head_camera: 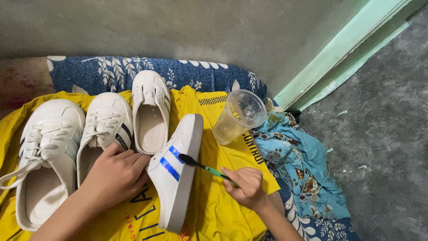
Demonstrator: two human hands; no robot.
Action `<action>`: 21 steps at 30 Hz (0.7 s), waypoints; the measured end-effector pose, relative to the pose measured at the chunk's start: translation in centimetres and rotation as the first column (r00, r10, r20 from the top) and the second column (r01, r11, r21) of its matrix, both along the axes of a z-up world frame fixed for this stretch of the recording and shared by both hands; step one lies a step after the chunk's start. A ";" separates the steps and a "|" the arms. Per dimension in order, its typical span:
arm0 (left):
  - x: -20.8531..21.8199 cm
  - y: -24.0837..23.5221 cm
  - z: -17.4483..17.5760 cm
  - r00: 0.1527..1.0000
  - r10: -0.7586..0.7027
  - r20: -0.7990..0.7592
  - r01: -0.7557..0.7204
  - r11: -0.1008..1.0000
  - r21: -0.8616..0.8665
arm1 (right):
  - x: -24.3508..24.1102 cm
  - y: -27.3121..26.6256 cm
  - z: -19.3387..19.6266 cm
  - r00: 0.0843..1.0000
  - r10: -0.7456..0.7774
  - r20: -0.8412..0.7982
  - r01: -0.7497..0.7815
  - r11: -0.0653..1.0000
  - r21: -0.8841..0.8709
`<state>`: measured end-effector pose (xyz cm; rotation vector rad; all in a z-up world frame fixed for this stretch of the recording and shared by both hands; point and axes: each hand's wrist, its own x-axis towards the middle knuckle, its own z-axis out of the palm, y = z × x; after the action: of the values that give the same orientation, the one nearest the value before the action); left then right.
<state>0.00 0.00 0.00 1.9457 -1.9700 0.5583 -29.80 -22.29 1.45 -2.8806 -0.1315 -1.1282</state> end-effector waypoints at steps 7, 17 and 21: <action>-0.2 0.2 0.5 1.000 0.002 -0.008 -0.002 0.999 -0.033 | 0.3 0.4 0.8 0.999 0.041 0.008 -0.041 0.995 0.087; -0.2 0.2 0.7 1.000 0.007 -0.003 -0.007 1.000 -0.012 | 0.1 0.1 0.2 1.000 0.015 0.020 -0.017 0.991 0.131; -0.1 0.1 1.1 1.000 -0.008 -0.006 0.008 1.000 -0.001 | -1.1 -1.7 -1.3 0.997 0.037 0.074 -0.042 0.997 0.057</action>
<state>-0.14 0.10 1.07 1.9356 -1.9723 0.5506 -30.86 -23.96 0.17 -2.7745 -0.1546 -1.2089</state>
